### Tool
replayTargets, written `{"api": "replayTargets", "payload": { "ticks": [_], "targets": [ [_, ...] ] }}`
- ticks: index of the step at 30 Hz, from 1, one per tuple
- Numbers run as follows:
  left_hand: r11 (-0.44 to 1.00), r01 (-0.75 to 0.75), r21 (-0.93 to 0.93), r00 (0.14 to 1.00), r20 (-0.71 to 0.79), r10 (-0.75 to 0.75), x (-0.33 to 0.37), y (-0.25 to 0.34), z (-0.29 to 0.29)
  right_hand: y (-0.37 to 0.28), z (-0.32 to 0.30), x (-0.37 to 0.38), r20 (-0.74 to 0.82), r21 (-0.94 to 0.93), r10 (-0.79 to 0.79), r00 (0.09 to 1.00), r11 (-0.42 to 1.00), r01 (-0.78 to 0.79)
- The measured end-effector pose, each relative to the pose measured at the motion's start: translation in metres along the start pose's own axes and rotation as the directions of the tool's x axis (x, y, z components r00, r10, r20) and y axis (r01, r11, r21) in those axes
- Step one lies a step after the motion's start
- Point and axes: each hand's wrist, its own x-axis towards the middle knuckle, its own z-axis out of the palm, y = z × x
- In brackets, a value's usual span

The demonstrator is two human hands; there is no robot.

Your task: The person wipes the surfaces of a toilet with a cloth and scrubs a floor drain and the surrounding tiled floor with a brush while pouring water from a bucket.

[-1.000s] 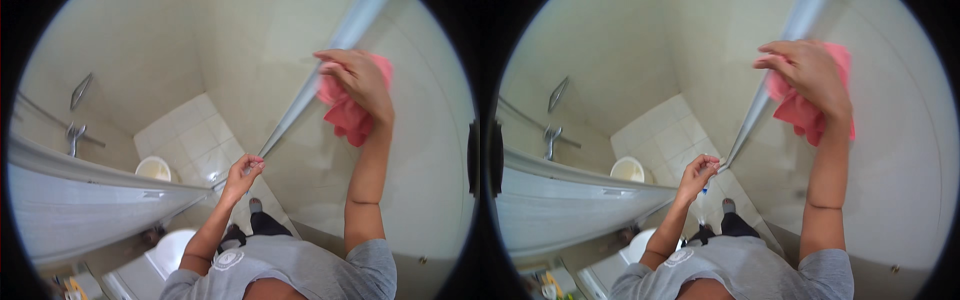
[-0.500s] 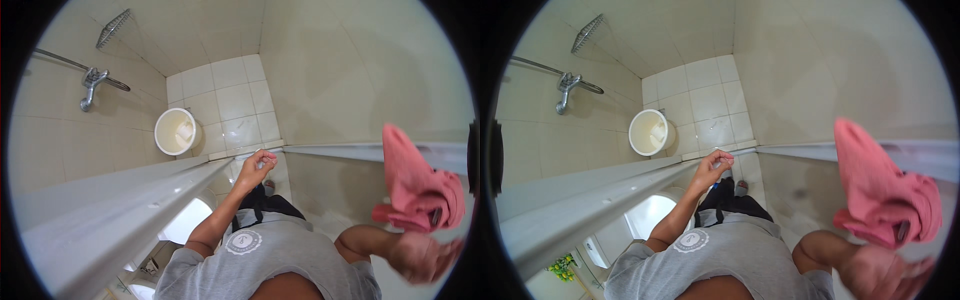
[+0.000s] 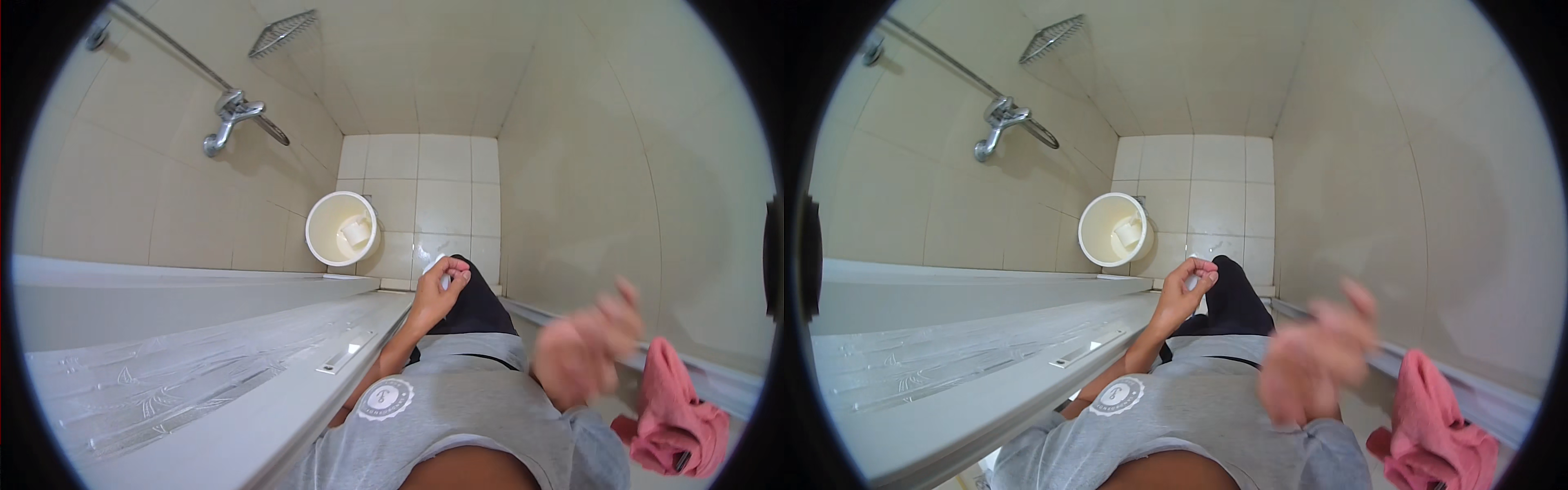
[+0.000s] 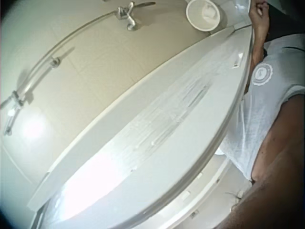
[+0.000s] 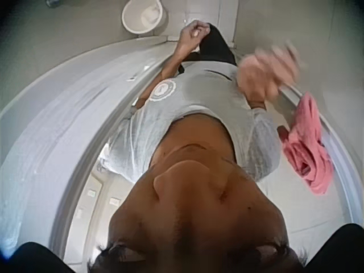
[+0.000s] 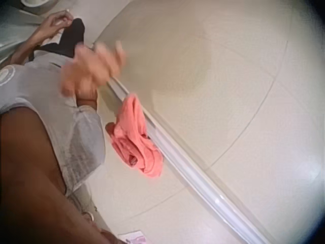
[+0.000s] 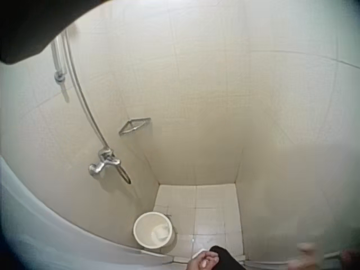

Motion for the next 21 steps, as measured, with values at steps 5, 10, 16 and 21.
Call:
{"api": "replayTargets", "payload": {
  "ticks": [5,10,16,21],
  "targets": [
    [0.99,0.037,0.133,0.973,-0.232,-0.005,0.003,0.019,-0.028,0.054,0.213,0.018,0.247,0.56,0.261,0.933,0.748,-0.358],
    [0.993,-0.015,0.116,0.866,-0.495,0.071,0.025,0.009,-0.027,0.104,0.441,0.034,0.598,0.538,0.193,0.778,0.622,-0.569],
    [0.98,0.134,-0.149,0.639,-0.742,-0.2,0.043,0.026,-0.032,0.1,0.621,0.056,0.816,0.228,-0.187,0.547,0.974,-0.008],
    [0.97,0.122,-0.212,0.528,-0.813,-0.244,0.071,0.027,-0.041,0.109,0.667,0.061,0.815,0.423,-0.435,0.384,0.898,0.119]
  ]
}}
